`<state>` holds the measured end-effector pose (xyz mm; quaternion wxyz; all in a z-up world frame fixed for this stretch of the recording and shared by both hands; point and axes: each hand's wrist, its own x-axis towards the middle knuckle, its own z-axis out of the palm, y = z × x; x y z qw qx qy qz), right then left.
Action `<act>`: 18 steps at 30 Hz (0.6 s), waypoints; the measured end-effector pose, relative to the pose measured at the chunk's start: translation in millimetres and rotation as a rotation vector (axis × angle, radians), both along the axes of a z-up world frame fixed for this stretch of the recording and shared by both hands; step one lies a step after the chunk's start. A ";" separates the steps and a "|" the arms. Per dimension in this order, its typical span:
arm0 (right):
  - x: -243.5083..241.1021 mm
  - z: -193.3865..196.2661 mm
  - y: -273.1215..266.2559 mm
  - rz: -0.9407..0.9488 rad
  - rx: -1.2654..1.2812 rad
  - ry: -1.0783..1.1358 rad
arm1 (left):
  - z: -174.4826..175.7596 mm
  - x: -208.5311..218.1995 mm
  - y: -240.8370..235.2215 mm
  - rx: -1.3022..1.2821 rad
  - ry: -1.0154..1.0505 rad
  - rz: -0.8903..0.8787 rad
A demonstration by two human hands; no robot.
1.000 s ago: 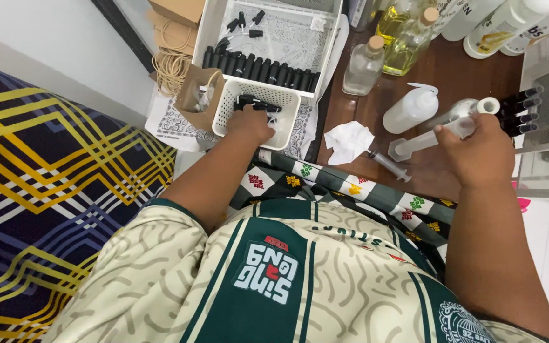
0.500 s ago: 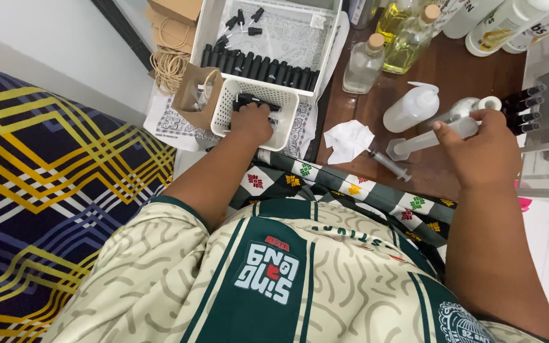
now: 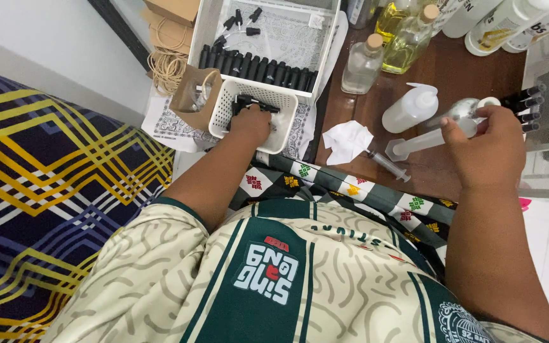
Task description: Assembling perfume bottles by attaching sprayer caps and filling them with liquid using a syringe.
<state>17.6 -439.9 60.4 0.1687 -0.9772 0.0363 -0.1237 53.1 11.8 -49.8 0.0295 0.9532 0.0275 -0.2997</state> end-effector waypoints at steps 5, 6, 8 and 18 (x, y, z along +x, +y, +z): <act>-1.8 18.9 13.1 -0.069 0.083 0.143 | 14.9 -0.1 2.8 -0.039 0.049 0.081; -1.3 18.7 12.1 -0.059 0.086 0.139 | 16.6 0.4 2.6 -0.003 0.046 0.081; -0.5 11.5 7.1 -0.033 0.077 0.097 | 17.1 -0.3 7.5 -0.036 0.022 0.111; -2.1 3.9 -2.2 0.098 0.101 -0.069 | 39.8 -4.5 21.5 -0.227 -0.144 0.350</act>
